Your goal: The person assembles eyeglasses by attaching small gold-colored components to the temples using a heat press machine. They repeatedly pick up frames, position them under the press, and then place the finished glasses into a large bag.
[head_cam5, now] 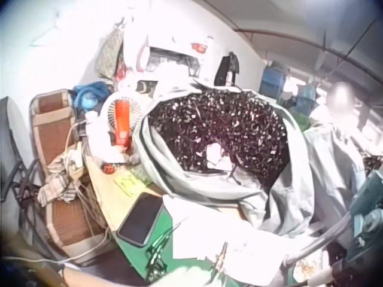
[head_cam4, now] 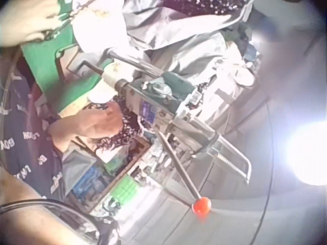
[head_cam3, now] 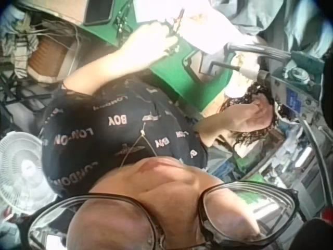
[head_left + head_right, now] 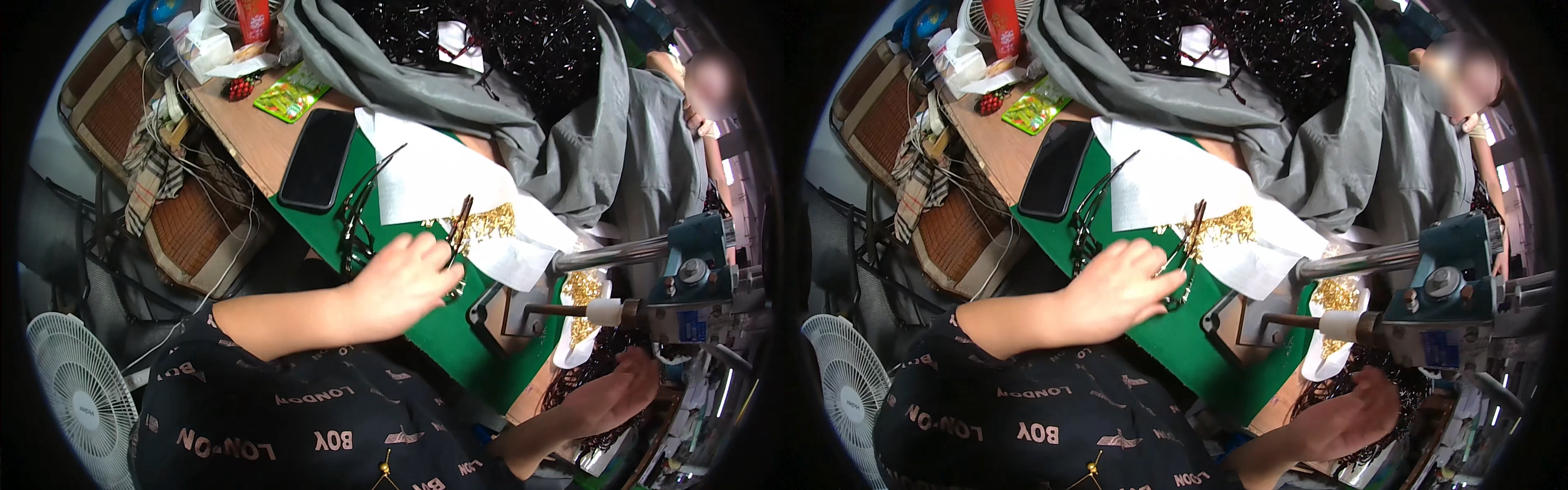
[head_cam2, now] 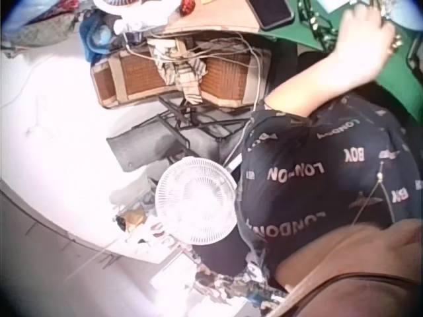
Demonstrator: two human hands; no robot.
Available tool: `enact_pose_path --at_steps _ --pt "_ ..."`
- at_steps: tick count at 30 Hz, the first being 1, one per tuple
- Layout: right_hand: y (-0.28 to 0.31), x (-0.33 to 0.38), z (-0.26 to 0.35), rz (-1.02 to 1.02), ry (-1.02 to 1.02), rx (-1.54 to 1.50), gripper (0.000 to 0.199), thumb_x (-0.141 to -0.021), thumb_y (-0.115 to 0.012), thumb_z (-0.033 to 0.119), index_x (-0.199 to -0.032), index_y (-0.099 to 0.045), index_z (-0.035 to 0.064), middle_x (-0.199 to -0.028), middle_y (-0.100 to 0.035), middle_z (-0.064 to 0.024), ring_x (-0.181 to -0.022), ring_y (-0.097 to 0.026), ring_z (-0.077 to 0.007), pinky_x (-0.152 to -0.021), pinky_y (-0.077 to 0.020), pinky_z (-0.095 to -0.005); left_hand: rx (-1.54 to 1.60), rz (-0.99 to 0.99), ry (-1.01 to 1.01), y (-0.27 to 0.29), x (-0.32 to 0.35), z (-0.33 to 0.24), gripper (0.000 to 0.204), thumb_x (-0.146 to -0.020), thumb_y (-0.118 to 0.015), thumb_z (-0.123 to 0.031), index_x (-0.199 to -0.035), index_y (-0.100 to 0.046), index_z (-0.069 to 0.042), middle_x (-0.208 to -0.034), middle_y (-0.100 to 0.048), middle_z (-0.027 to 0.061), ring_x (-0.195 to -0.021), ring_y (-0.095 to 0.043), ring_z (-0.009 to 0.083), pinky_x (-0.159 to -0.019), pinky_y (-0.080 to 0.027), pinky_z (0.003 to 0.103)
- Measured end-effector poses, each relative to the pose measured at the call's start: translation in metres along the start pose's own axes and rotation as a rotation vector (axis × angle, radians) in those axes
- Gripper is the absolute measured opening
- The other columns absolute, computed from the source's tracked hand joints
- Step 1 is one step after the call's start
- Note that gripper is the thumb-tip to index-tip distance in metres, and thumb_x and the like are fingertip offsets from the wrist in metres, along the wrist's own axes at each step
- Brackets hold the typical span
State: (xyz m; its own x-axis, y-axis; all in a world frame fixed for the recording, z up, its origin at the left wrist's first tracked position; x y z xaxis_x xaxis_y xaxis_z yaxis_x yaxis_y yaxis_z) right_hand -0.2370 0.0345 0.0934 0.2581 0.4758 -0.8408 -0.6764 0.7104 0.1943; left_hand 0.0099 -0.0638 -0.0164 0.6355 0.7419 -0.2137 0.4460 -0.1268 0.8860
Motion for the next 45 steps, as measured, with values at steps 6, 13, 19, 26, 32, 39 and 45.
enact_pose_path --at_steps 6,13,19,26,32,39,45 --pt "-0.055 0.065 -0.007 0.259 -0.319 -0.14 0.024 -0.086 -0.047 -0.003 -0.11 -0.048 -0.0019 -0.101 -0.055 -0.0133 -0.085 -0.055 -0.0182 -0.072 -0.0455 -0.0266 -0.166 -0.162 -0.028 -0.002 -0.024 0.049 0.071 -0.058 -0.079 -0.033 -0.118 -0.051 -0.008 -0.113 -0.046 0.0118 -0.114 -0.042 0.0292 -0.102 -0.027 0.045" --pt "-0.092 0.094 -0.016 0.397 -0.544 -0.327 0.022 -0.081 -0.051 -0.009 -0.102 -0.052 -0.0021 -0.098 -0.053 -0.0127 -0.082 -0.055 -0.0175 -0.075 -0.0461 -0.0266 -0.256 -0.053 0.053 0.008 -0.03 0.09 0.085 -0.055 -0.078 -0.047 -0.122 -0.048 -0.003 -0.123 -0.045 0.0175 -0.122 -0.039 0.0333 -0.105 -0.022 0.052" --pt "-0.084 0.113 -0.029 0.414 -0.617 -0.21 0.017 -0.082 -0.053 -0.008 -0.098 -0.055 -0.0016 -0.094 -0.057 -0.0115 -0.079 -0.058 -0.0165 -0.072 -0.0473 -0.0247 0.1 -0.206 -0.06 0.056 -0.138 0.123 0.06 -0.072 -0.072 -0.036 -0.113 -0.053 0.003 -0.119 -0.051 0.0215 -0.112 -0.048 0.0355 -0.098 -0.038 0.041" --pt "-0.08 0.094 -0.02 0.437 -0.526 -0.133 0.015 -0.08 -0.058 -0.005 -0.095 -0.059 -0.0001 -0.09 -0.061 -0.0099 -0.077 -0.06 -0.0166 -0.07 -0.0478 -0.0252 -0.479 -0.297 0.408 0.067 -0.219 0.255 0.055 -0.074 -0.068 -0.044 -0.107 -0.054 -0.002 -0.094 -0.066 0.0157 -0.089 -0.063 0.0303 -0.086 -0.043 0.041" --pt "-0.035 0.099 -0.042 0.345 -0.563 0.147 0.015 -0.081 -0.061 0.0 -0.096 -0.063 0.0037 -0.086 -0.064 -0.0097 -0.074 -0.064 -0.0177 -0.068 -0.0499 -0.0268 -0.013 -0.136 0.077 0.069 -0.208 0.17 0.022 -0.08 -0.055 -0.023 -0.092 -0.065 -0.007 -0.088 -0.065 0.0159 -0.086 -0.061 0.0336 -0.076 -0.048 0.04" --pt "-0.031 0.069 -0.045 0.264 -0.574 0.08 0.013 -0.081 -0.056 -0.005 -0.092 -0.061 0.0007 -0.08 -0.06 -0.0124 -0.072 -0.061 -0.0216 -0.066 -0.0479 -0.0295 0.139 -0.232 0.034 0.109 -0.135 0.166 0.019 -0.088 -0.053 -0.015 -0.098 -0.058 0.0 -0.086 -0.065 0.0148 -0.08 -0.064 0.0257 -0.071 -0.047 0.032" --pt "-0.014 0.094 -0.063 0.253 -0.556 0.355 0.012 -0.081 -0.059 0.001 -0.093 -0.061 -0.0002 -0.083 -0.061 -0.0152 -0.075 -0.061 -0.0249 -0.068 -0.0483 -0.0298 0.092 -0.59 -0.245 0.126 -0.088 0.067 0.012 -0.077 -0.056 -0.005 -0.088 -0.062 -0.005 -0.074 -0.059 0.0137 -0.059 -0.051 0.0319 -0.053 -0.039 0.037"
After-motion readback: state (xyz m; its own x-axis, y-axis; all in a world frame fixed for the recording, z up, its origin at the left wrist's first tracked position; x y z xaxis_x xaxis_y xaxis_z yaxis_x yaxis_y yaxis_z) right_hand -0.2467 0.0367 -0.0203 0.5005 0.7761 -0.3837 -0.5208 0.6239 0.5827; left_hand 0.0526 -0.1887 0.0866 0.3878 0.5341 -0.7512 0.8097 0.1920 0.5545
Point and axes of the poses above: each hand's wrist, its own x-axis away from the middle knuckle, its own y-axis out of the back of the hand, z = x × y, the point moved 9 cm from there along -x, towards the middle knuckle
